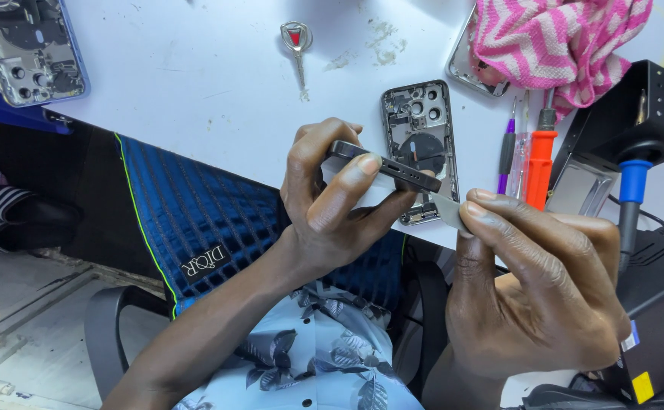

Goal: Removing a screen from a mobile phone using a prying tool

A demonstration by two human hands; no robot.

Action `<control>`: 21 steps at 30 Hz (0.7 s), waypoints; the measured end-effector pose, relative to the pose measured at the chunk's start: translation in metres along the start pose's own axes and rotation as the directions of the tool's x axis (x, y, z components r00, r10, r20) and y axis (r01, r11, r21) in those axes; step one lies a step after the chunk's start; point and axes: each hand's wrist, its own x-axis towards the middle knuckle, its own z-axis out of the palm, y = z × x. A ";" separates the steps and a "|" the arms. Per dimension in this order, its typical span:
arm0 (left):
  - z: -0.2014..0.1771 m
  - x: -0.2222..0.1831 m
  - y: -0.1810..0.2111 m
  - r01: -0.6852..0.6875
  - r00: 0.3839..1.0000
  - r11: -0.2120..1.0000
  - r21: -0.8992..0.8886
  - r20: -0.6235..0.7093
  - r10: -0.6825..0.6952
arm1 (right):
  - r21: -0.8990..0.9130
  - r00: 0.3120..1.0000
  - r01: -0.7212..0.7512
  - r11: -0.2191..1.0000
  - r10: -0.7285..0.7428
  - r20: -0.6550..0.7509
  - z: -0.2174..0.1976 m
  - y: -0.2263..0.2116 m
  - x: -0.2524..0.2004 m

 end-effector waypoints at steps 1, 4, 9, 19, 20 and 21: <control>0.001 -0.002 -0.001 0.000 1.000 1.000 -0.001 0.000 0.000 | -0.001 1.000 0.000 1.000 0.000 0.000 -0.001 0.001 0.000; 0.003 -0.005 -0.003 0.009 1.000 1.000 -0.011 -0.004 -0.009 | -0.009 0.999 0.014 1.000 -0.014 0.036 -0.002 0.003 0.000; 0.001 0.001 -0.002 -0.015 1.000 1.000 -0.012 -0.025 0.015 | -0.007 0.999 0.015 1.000 -0.014 0.046 -0.002 0.004 0.000; 0.003 -0.003 -0.007 -0.037 0.999 0.999 0.012 -0.027 0.038 | -0.039 0.996 -0.015 0.999 0.018 0.093 -0.014 -0.008 0.011; 0.004 -0.005 -0.007 -0.027 0.999 1.000 0.005 -0.025 0.027 | -0.048 0.989 0.011 0.999 -0.004 0.146 -0.019 -0.007 0.012; 0.004 -0.007 -0.008 -0.019 1.000 1.000 -0.002 -0.024 0.019 | -0.055 0.980 0.038 0.998 -0.026 0.198 -0.023 -0.005 0.015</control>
